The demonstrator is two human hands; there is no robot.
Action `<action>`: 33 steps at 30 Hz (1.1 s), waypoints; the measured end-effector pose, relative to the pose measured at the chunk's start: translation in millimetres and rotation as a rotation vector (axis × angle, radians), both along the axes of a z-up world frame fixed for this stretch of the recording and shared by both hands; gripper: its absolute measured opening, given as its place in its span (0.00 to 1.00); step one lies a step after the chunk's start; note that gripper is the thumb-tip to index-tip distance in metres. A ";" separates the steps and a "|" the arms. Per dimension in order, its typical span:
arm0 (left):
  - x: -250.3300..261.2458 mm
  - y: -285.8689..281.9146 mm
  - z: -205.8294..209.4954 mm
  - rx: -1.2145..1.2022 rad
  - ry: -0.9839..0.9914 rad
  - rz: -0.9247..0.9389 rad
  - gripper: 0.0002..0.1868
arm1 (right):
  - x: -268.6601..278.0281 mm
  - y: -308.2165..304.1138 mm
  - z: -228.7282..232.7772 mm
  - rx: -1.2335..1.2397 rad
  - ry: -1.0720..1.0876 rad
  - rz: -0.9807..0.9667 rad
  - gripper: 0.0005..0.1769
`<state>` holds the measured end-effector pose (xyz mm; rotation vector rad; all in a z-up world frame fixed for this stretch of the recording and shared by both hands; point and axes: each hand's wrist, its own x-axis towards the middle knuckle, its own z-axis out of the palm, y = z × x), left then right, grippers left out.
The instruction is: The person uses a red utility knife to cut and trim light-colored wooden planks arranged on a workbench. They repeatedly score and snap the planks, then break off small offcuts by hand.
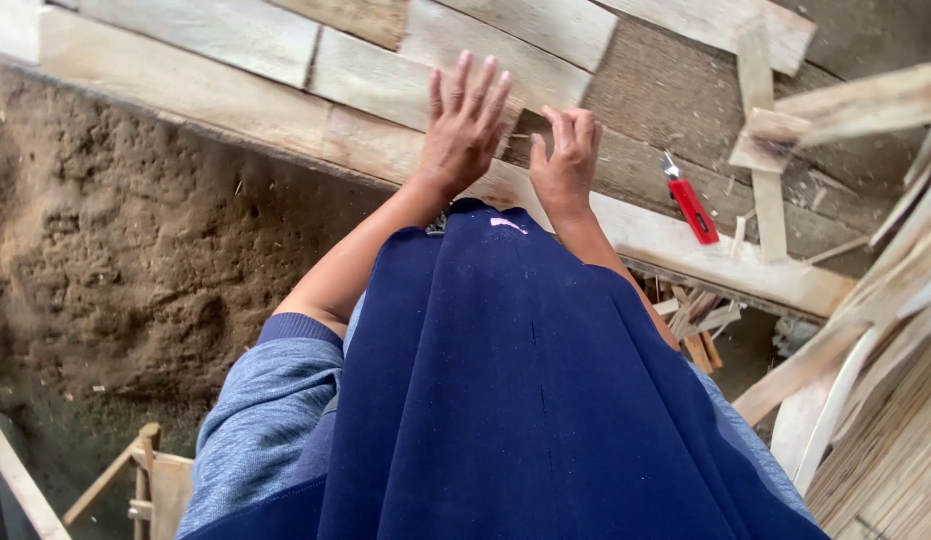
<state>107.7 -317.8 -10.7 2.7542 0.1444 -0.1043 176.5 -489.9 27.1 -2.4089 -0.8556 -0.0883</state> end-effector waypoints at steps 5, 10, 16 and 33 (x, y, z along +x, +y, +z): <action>33.5 -94.5 -2.8 -0.074 -0.354 -0.292 0.26 | 10.7 -71.8 9.8 -0.010 -0.094 -0.089 0.15; 71.1 -185.4 -16.0 -0.083 -0.355 -0.483 0.25 | 33.3 -179.3 1.6 -0.130 -0.152 -0.235 0.14; 95.1 -258.5 -20.0 -0.047 -0.503 -0.511 0.34 | 62.9 -274.4 -42.1 -0.340 -0.093 -0.248 0.32; 15.0 -83.9 28.7 0.181 0.255 0.285 0.41 | 86.4 -46.3 24.7 -0.104 0.359 0.153 0.15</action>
